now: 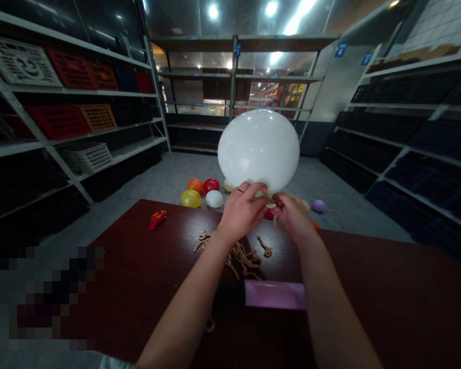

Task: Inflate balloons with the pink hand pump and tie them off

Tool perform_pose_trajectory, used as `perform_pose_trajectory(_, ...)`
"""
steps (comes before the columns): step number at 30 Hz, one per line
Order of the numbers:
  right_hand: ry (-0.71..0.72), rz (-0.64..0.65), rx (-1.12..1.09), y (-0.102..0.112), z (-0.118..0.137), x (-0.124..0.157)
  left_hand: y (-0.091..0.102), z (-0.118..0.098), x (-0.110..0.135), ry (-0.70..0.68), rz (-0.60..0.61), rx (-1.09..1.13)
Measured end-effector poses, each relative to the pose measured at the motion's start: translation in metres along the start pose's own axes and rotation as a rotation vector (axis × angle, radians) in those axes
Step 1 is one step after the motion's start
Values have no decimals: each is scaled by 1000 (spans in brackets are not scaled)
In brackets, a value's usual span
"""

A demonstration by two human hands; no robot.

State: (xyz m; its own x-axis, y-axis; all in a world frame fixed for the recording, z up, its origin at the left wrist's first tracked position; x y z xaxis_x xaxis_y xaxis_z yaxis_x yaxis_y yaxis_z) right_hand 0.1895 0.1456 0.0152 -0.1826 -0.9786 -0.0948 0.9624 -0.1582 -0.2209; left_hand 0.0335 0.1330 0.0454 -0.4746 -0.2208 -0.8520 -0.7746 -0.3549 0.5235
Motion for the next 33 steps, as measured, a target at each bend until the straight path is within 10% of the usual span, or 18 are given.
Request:
perform_pose_trajectory(5,-37,-8,153,12,-24,-17,-2,-20,-4,-228,228,-298)
perform_pose_trajectory(12,-115,112,192,28,-8,-6,-4,-35,-8,-154,377,10)
perform_pose_trajectory(24,-76,380,361,-17,10,16,-19,21,17,525,24,459)
perform_pose_trajectory(33,-107,308,186,-9,3,9,-20,20,17,288,165,472)
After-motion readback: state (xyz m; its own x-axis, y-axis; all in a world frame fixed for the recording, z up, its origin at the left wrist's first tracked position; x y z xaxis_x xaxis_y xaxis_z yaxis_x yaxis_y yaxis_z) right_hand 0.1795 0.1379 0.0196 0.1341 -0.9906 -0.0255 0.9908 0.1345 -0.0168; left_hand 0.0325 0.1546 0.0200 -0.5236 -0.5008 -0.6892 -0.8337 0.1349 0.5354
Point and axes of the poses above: each hand's wrist, its own x-axis away from the middle knuckle, its own y-axis out of the back of the hand, z = x × y, the point moved 4 cm from there along -x, towards the middle knuckle, and after that the axes turned 7 degrees about -y, right-handed, at the moved point
